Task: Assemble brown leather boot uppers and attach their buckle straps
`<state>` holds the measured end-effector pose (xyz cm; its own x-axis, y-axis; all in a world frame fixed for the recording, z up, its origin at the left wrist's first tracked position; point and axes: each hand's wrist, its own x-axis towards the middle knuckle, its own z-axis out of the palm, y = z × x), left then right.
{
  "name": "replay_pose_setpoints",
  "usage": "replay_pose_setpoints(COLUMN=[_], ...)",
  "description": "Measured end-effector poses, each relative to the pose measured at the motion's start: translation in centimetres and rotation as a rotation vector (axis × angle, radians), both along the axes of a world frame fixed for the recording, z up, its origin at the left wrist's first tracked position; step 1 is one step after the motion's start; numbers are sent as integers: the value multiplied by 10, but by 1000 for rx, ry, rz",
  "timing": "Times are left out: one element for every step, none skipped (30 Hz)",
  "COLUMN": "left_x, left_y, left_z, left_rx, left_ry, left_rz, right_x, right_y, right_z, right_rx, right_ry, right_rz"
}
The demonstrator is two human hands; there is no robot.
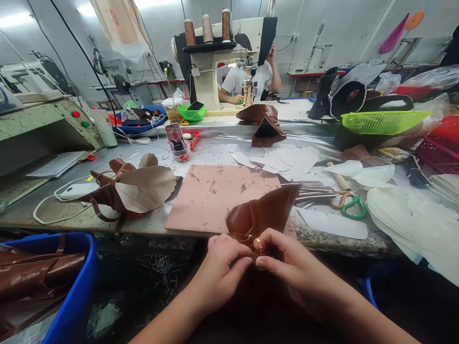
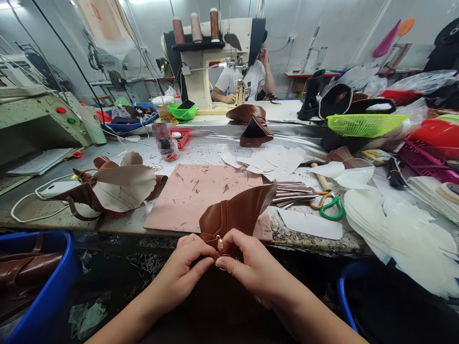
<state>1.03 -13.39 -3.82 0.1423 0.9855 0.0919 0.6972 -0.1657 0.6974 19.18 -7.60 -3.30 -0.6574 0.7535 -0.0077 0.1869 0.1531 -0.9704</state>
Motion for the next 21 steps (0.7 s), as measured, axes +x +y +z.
replay_pose_setpoints(left_x=[-1, -2, -3, -3, -3, -2, -1, 0, 1, 2, 2, 1, -1, -3, -5, -6, -7, -7, -6, -5, -3], left_y=[-1, -3, -4, -4, -4, -4, -4, -4, -3, -2, -2, -1, -1, -1, 0, 0, 0, 0, 0, 0, 0], left_z=[-3, -5, -6, -7, -7, -7, -5, -3, -1, 2, 5, 8, 11, 13, 15, 17, 17, 17, 17, 17, 16], left_rx=[3, 4, 5, 4, 4, 3, 1, -3, -10, -16, -13, 5, 31, 58, 78, 82, 69, 45, 24, 10, 6], left_ry=[2, 0, -3, -8, -14, -21, -29, -39, -54, -69, -81, -83, -72, -54, -36, -23, -19, -24, -33, -39, -42], left_rz=[4, 5, 5, 5, 5, 4, 0, -8, -23, -39, -53, -64, -71, -76, -82, -91, -100, -103, -101, -95, -88], right_x=[1, 1, 1, 1, 1, 0, -1, -1, -2, -1, -1, 1, 2, 4, 6, 7, 8, 8, 7, 7, 5], right_y=[0, 1, 2, 2, 2, 3, 3, 2, 2, 2, 1, 1, 1, 0, 0, 0, 0, 0, 0, 0, 1], right_z=[1, 1, 2, 2, 3, 3, 4, 4, 4, 4, 4, 4, 3, 3, 2, 1, 0, -1, -1, -1, -1], right_rx=[-6, -20, -37, -56, -76, -94, -104, -99, -83, -63, -49, -45, -52, -71, -94, -115, -130, -142, -155, -166, -175], right_ry=[6, 17, 30, 40, 48, 52, 47, 37, 24, 15, 15, 24, 45, 70, 91, 109, 120, 123, 119, 114, 109], right_rz=[-10, -19, -23, -22, -14, 2, 20, 34, 44, 48, 48, 42, 27, 9, -5, -15, -22, -22, -14, -3, 7])
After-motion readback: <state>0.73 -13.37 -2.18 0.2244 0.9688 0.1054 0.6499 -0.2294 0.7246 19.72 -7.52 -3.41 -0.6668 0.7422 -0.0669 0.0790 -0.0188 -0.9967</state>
